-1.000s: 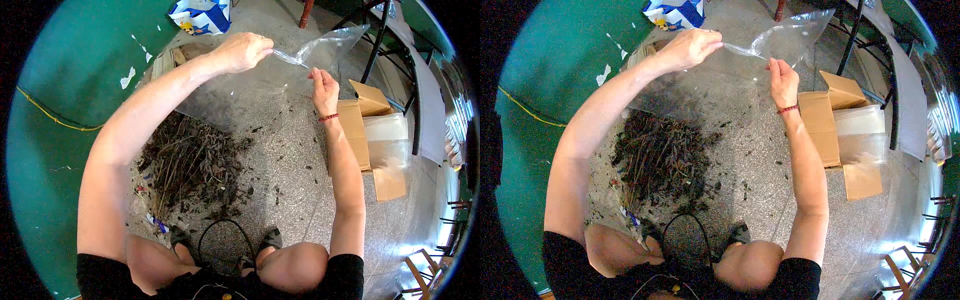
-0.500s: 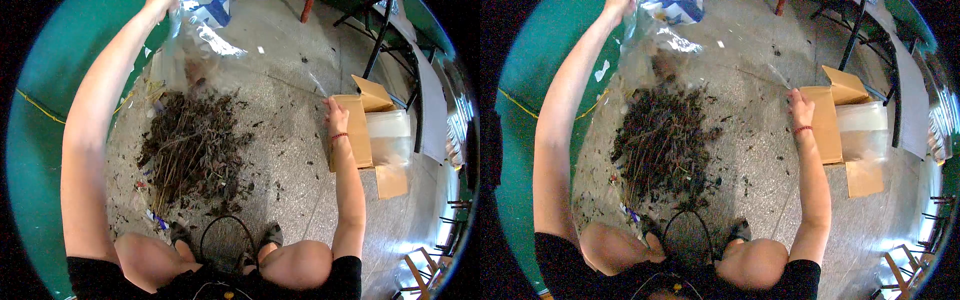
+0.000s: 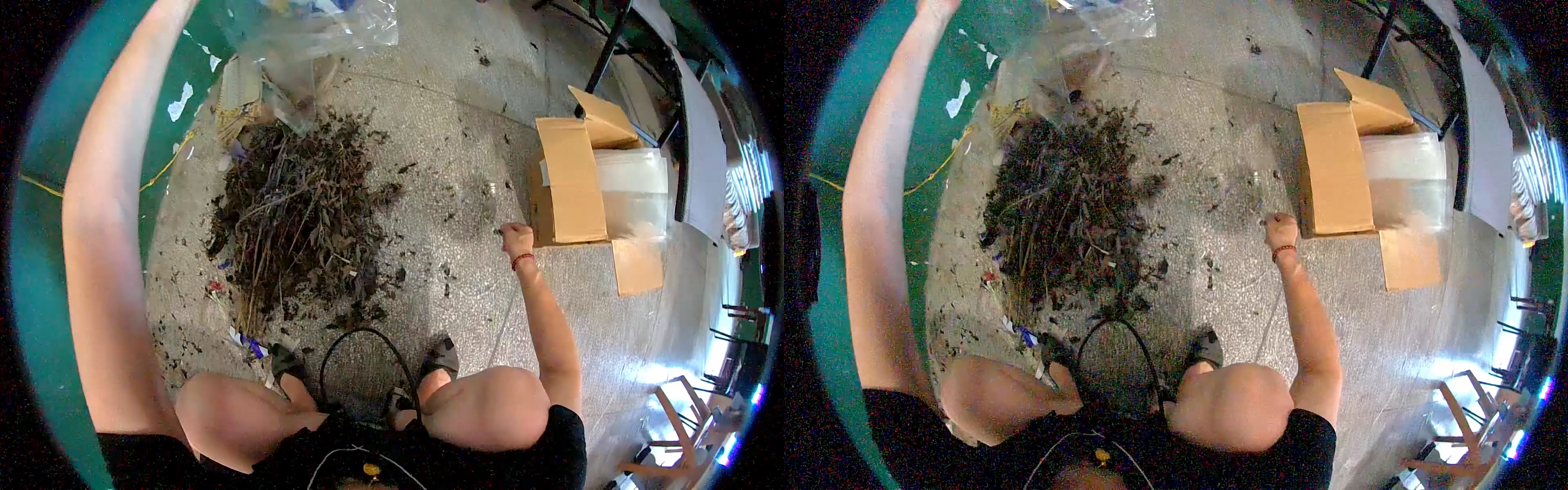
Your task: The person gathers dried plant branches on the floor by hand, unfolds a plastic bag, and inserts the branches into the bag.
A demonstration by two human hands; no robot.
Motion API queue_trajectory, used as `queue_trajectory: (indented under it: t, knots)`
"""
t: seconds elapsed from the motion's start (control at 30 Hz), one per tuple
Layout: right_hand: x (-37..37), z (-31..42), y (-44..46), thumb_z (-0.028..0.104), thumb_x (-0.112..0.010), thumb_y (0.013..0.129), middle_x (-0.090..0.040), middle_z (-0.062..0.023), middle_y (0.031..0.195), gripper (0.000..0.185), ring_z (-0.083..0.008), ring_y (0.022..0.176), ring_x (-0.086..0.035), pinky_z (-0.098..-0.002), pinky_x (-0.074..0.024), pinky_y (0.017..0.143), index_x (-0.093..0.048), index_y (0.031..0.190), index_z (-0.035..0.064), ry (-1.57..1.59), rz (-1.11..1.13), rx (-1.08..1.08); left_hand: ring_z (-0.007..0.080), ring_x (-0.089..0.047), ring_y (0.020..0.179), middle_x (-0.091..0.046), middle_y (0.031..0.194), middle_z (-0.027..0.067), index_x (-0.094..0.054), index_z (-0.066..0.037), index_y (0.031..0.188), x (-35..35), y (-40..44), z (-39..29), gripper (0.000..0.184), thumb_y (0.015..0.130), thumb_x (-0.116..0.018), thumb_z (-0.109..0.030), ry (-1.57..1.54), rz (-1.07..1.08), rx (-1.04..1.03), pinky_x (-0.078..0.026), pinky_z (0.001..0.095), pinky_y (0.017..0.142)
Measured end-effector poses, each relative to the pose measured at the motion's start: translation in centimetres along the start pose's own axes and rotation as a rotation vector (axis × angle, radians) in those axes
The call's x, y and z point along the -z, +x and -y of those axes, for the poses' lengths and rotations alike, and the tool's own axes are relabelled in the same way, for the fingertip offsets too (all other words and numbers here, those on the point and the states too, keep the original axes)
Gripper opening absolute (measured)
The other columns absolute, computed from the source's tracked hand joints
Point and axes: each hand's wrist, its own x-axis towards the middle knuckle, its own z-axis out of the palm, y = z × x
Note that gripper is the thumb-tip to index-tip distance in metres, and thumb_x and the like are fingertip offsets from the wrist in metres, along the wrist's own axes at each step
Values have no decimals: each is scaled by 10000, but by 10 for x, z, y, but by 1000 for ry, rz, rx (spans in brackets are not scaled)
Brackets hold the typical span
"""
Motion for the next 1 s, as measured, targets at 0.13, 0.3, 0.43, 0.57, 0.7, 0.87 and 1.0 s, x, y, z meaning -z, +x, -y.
queue_trajectory:
  t: [0.13,0.3,0.43,0.57,0.7,0.87,1.0]
  knots:
    - [7,-17,-1,140,-548,747,-579,-137,572,193,-205,470,-543,-305,-429,459,-617,819,-26,-103,-66,65,258,-570,737,-573,832,111,-501,0,963,6,-52,99,217,844,-435,-169,108,134,286,-483,391,636]
    - [21,-15,-21,203,-585,710,-596,-214,918,334,-325,837,-585,-371,-470,743,-590,1006,49,-666,-43,243,186,-584,721,-551,950,107,-442,-10,1083,-16,-228,156,358,794,-587,-164,662,421,446,-477,294,591]
    - [-1,-28,-57,267,-590,710,-559,-209,975,458,-341,895,-557,-416,-462,753,-494,1114,73,-891,-157,383,149,-563,718,-536,915,84,-433,-6,1094,-11,-308,178,360,796,-577,-145,805,600,479,-463,263,575]
    - [-14,-27,-54,212,-556,738,-587,-173,865,196,-336,758,-580,-438,-465,655,-520,852,57,-871,25,191,125,-526,708,-537,848,55,-487,-11,1020,8,-325,213,265,791,-576,-111,1013,736,-15,-439,253,602]
    - [-1,21,-51,187,-578,730,-581,-163,691,129,-303,639,-588,-395,-470,579,-575,741,58,-747,131,399,130,-531,717,-557,869,69,-527,-31,991,-8,-344,183,200,795,-550,-64,911,878,-138,-444,255,635]
    - [31,130,-56,112,-613,731,-588,-71,633,110,-139,569,-565,-270,-446,518,-572,737,10,216,422,190,127,-555,684,-575,982,57,-526,-59,1086,-32,-366,160,308,780,-558,-64,843,1147,-93,-465,263,626]
    - [47,212,-81,87,-588,759,-555,-6,636,84,-54,580,-509,-205,-411,502,-573,748,4,332,577,305,114,-542,661,-510,1173,67,-258,-105,1326,-45,-386,159,740,701,-653,-82,664,1293,68,-474,261,617]
